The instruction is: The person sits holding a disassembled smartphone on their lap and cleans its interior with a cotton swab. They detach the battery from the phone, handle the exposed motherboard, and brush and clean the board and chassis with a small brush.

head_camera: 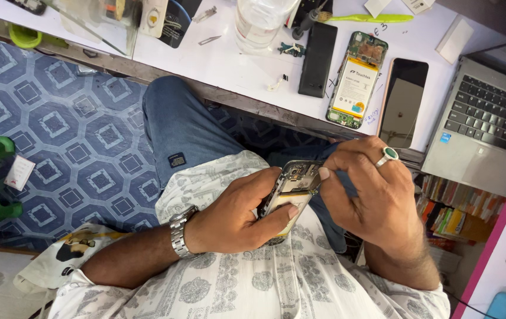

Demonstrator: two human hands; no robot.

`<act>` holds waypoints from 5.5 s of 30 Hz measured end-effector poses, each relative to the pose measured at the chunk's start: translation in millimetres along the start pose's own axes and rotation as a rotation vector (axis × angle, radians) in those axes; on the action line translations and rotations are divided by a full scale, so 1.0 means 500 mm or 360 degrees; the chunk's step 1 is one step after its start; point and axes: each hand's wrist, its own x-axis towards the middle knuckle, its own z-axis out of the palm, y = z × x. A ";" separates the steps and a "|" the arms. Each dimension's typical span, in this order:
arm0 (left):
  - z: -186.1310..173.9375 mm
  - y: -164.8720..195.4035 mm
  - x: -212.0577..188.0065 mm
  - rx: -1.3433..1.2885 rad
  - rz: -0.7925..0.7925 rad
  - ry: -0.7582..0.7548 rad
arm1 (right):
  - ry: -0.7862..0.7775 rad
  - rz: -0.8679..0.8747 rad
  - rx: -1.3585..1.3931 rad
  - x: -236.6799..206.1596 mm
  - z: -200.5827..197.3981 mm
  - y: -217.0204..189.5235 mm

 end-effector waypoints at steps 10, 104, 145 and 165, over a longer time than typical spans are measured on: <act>0.012 -0.008 0.001 0.0025 -0.0034 -0.0027 | -0.0091 -0.0333 -0.0300 0.008 -0.017 0.001; -0.040 -0.070 0.189 -0.0143 -0.0105 0.0187 | 0.1024 0.0880 0.2445 -0.247 0.092 0.173; -0.015 0.003 0.231 0.0714 0.0446 0.0171 | 0.0809 0.0745 0.2494 -0.205 0.070 0.116; -0.059 0.069 -0.006 0.0502 0.0741 0.0339 | -0.0054 0.0577 0.3292 -0.170 0.135 0.017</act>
